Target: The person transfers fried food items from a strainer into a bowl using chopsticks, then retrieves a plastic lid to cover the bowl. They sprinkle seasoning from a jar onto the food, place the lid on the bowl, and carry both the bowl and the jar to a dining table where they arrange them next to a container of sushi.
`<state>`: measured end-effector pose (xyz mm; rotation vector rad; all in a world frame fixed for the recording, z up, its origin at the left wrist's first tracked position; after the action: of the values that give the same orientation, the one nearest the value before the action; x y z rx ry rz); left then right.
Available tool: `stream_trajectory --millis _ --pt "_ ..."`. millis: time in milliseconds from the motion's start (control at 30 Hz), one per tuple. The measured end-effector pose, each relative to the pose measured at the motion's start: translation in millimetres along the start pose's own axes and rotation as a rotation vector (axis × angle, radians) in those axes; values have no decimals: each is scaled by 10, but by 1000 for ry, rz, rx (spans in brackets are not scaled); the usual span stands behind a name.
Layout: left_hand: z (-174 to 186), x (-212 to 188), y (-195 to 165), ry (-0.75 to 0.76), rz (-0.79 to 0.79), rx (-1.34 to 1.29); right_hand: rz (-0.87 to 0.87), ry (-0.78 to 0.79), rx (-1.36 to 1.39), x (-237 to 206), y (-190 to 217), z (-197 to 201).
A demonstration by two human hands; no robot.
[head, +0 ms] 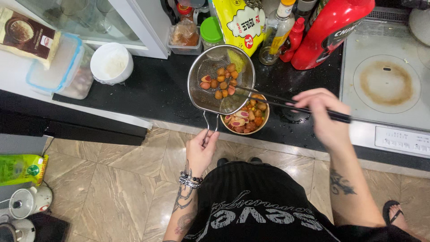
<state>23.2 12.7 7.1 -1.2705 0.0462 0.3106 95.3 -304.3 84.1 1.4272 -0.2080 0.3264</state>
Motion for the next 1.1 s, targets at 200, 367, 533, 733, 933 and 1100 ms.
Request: stream_trajectory --millis 200,367,533,733,933,1100 --pt "-69 -38 15 9 -19 29 63 44 -192 118 56 -474" --pt "-60 -53 -11 10 -41 100 155 54 -297 75 137 -561" --pt "-81 -55 -4 23 35 -3 139 -62 -319 14 18 -517" --pt "-77 -12 -17 16 28 8 -70 -237 -19 -154 -201 -129" --pt "-41 3 -33 -31 0 12 -216 -424 163 -358 -257 328" --pt "-29 28 0 -25 -6 -24 -272 -295 27 -386 -362 194"
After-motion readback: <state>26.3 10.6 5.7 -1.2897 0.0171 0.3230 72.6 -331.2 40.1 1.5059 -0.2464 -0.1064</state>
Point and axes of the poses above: each hand's wrist, its own x-axis towards the middle knuckle, its own z-axis out of the back of the hand, y = z × x, the point moved 2 cm from there along x, towards the middle knuckle, and after that the axes turned 1 degree about z, right-handed, at the moved point
